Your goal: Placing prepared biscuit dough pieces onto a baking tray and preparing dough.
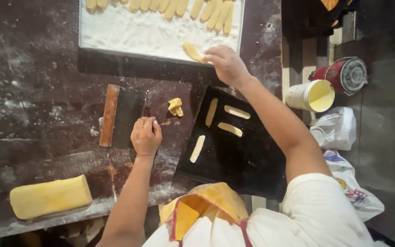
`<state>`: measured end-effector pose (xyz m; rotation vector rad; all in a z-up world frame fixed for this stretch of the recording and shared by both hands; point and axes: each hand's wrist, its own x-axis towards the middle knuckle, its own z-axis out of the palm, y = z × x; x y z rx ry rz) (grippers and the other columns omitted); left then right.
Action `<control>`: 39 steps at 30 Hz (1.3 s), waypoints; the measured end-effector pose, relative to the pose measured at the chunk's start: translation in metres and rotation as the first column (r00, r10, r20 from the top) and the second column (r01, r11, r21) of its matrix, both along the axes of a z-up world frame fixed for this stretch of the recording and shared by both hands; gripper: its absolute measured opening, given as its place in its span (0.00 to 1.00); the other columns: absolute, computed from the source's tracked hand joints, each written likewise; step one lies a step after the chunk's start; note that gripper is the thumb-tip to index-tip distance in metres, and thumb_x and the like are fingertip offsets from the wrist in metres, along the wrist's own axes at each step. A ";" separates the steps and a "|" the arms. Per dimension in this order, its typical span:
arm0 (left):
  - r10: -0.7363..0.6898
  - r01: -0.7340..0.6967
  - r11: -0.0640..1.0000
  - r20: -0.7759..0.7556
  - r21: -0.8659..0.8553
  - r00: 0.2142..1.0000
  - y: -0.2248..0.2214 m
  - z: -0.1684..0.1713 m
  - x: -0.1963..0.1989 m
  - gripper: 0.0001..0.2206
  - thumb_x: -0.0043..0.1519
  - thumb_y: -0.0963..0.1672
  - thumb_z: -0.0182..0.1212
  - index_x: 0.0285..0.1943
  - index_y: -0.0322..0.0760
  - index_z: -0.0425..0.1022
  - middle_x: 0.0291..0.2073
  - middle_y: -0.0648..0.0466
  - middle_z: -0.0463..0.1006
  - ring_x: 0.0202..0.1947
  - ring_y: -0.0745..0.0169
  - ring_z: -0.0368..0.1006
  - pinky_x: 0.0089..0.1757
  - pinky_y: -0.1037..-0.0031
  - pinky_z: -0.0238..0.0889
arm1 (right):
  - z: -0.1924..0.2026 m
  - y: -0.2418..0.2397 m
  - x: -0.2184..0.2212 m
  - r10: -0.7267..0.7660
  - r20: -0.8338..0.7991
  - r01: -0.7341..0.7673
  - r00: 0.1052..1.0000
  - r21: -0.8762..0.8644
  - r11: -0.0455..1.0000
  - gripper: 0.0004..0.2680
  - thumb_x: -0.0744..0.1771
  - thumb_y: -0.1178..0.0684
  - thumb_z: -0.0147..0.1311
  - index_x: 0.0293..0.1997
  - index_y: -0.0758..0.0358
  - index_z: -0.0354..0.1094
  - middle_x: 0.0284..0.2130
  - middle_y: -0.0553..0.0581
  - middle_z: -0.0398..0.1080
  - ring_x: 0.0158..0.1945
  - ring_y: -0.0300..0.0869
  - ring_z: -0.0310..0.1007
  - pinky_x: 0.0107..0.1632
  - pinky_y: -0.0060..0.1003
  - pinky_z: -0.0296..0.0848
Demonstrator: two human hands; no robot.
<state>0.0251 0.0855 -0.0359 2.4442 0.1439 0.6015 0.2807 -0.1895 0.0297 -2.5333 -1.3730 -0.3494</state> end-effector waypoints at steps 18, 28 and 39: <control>0.019 -0.019 1.000 -0.002 0.013 1.000 -0.003 0.000 0.002 0.06 0.59 0.39 0.63 0.44 0.37 0.78 0.39 0.48 0.77 0.42 0.47 0.76 0.42 0.62 0.72 | -0.042 0.061 0.103 -0.226 -0.491 0.161 0.841 -0.172 0.972 0.07 0.66 0.57 0.57 0.48 0.61 0.73 0.46 0.61 0.76 0.51 0.50 0.76 0.55 0.46 0.73; -0.024 0.024 1.000 0.036 -0.013 0.999 -0.003 0.008 -0.001 0.04 0.59 0.40 0.64 0.41 0.37 0.78 0.39 0.48 0.78 0.41 0.47 0.76 0.42 0.61 0.72 | 0.028 0.047 0.018 -0.166 -0.555 0.344 0.815 0.234 0.909 0.14 0.67 0.61 0.57 0.60 0.62 0.67 0.43 0.60 0.77 0.43 0.47 0.80 0.46 0.37 0.79; -0.729 -0.555 -0.150 -0.288 -0.818 0.622 -0.091 0.079 -0.052 0.19 0.70 0.51 0.41 0.55 0.34 0.70 0.42 0.44 0.81 0.35 0.56 0.79 0.39 0.67 0.76 | 0.061 -0.016 -0.275 0.177 -0.816 0.536 0.550 0.507 0.675 0.08 0.69 0.69 0.52 0.51 0.67 0.70 0.48 0.55 0.72 0.47 0.33 0.71 0.47 0.28 0.72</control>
